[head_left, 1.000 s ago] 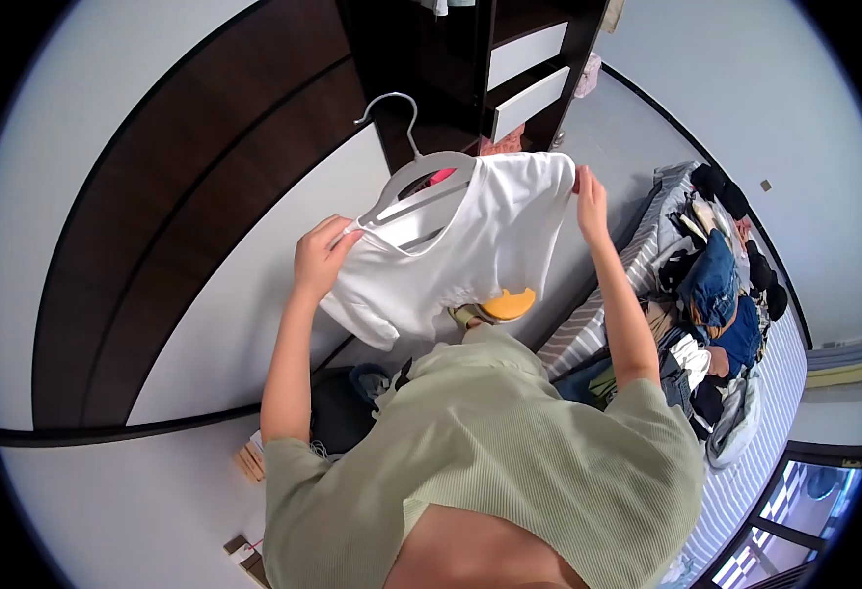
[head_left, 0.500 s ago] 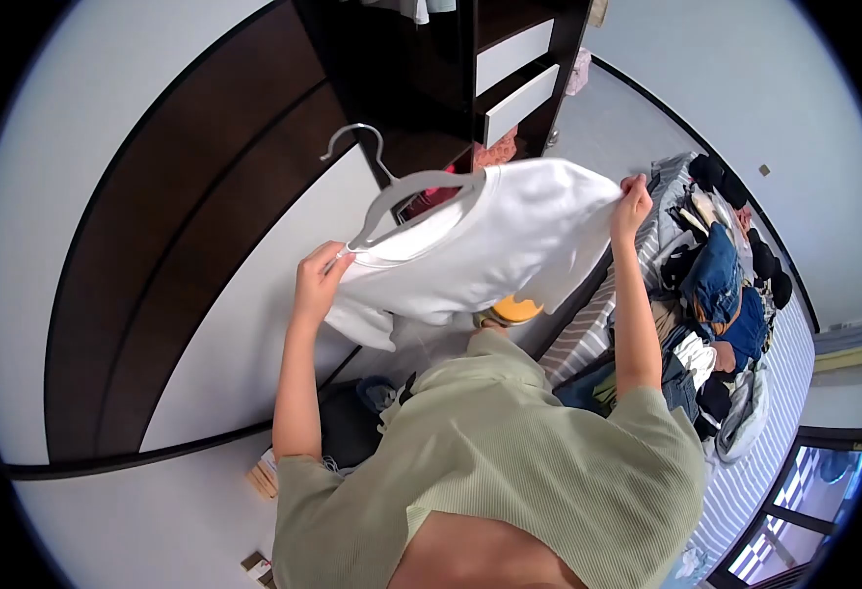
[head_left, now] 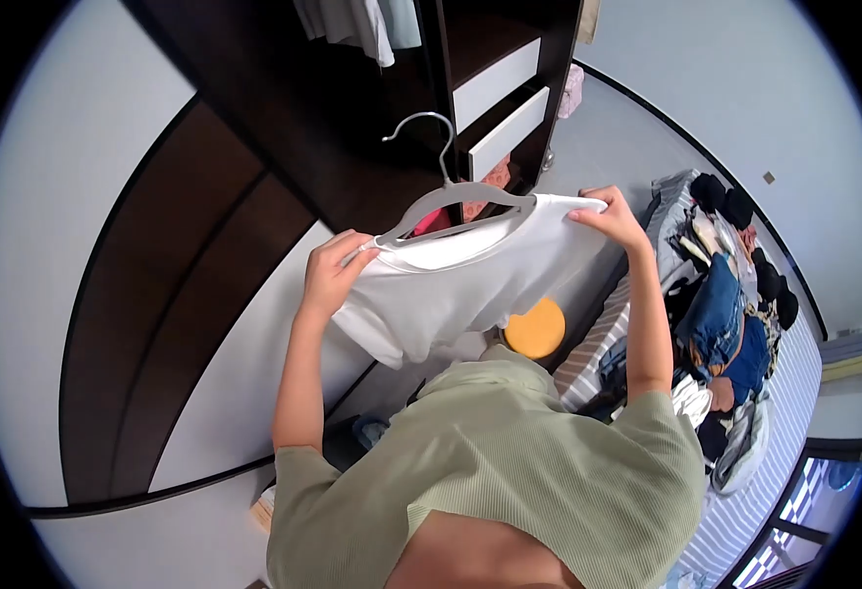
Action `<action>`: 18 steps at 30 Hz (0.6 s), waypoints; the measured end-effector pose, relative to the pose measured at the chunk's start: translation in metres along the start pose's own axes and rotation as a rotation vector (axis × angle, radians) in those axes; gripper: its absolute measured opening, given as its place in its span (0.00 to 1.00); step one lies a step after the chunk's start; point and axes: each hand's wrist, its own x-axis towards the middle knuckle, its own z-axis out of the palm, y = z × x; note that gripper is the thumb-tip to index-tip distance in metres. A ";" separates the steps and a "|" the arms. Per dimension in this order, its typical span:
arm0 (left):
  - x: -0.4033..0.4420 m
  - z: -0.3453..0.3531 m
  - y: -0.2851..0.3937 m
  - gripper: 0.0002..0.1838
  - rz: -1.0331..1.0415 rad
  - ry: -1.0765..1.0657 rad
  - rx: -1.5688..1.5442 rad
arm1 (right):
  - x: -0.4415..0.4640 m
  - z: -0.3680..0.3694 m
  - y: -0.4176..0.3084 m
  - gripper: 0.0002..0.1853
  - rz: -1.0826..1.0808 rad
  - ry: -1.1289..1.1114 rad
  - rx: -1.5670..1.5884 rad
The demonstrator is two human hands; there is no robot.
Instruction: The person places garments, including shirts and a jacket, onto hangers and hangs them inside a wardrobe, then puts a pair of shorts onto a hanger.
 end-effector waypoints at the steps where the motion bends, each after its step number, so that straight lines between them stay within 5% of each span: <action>1: 0.012 0.003 0.003 0.07 -0.014 -0.010 0.023 | 0.007 -0.012 -0.005 0.16 -0.001 -0.048 -0.006; 9: 0.103 0.027 0.010 0.07 0.081 0.210 0.145 | 0.052 -0.068 -0.022 0.11 0.009 -0.036 -0.007; 18: 0.165 0.030 -0.022 0.08 0.110 0.502 0.287 | 0.093 -0.079 -0.016 0.16 0.015 -0.144 0.347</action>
